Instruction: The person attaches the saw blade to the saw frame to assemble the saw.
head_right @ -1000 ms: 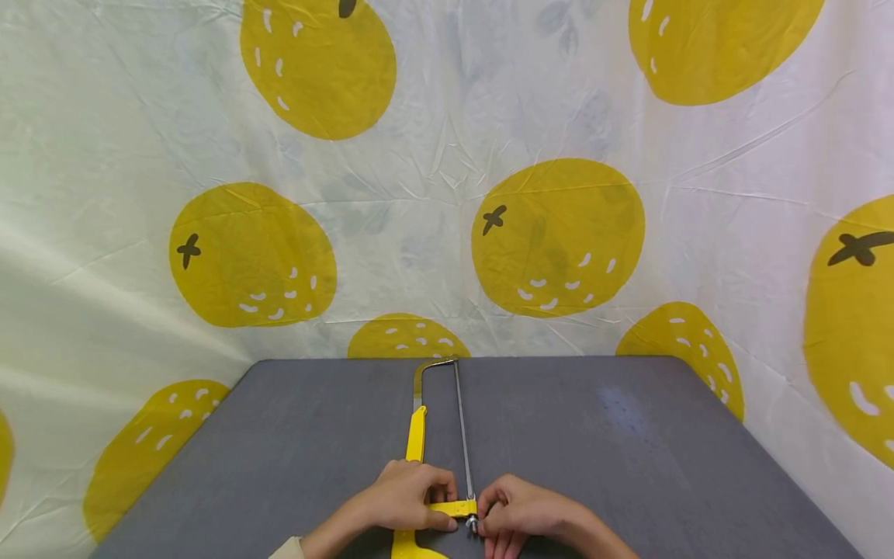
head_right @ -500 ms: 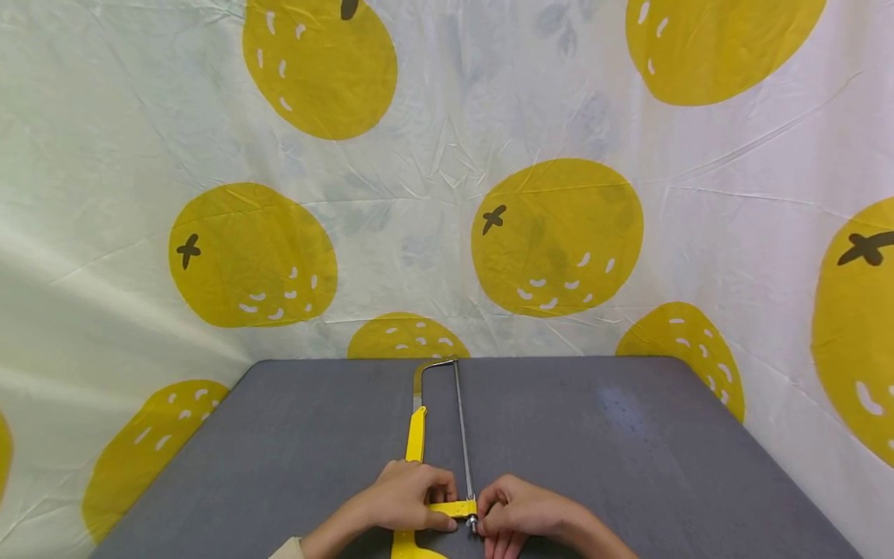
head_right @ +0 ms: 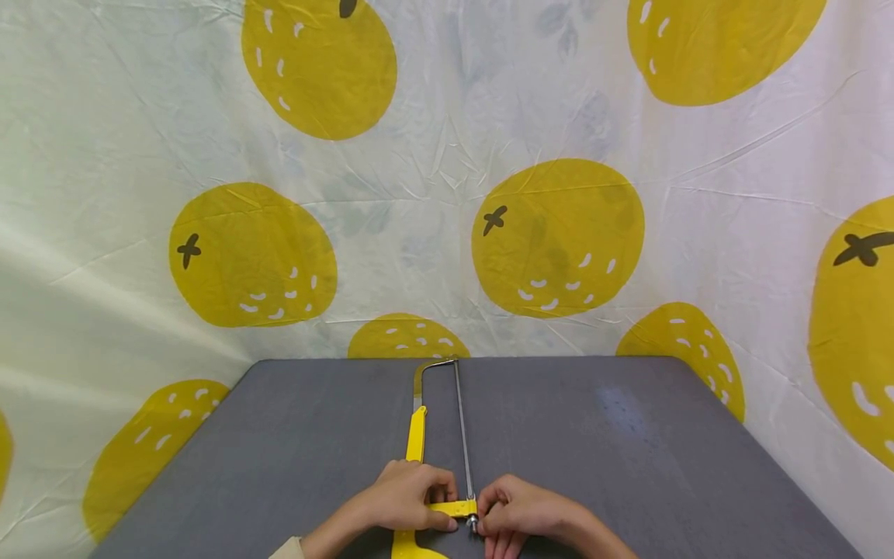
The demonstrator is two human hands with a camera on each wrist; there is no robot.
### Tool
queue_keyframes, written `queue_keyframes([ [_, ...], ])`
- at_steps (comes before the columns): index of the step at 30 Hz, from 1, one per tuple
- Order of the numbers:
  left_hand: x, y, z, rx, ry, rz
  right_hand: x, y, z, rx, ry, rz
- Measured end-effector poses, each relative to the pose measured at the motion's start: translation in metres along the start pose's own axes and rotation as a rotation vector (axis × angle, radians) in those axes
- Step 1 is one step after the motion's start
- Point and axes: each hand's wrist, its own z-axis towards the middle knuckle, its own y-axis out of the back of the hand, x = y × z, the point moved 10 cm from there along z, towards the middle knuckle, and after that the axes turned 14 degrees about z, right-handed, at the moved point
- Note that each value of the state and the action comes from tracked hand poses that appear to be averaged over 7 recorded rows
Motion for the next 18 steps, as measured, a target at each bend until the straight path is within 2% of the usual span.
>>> queue_keyframes([
  [18, -0.0007, -0.0005, 0.0001, -0.004, 0.007, 0.019, 0.0001, -0.0009, 0.0003, 0.004, 0.002, -0.006],
])
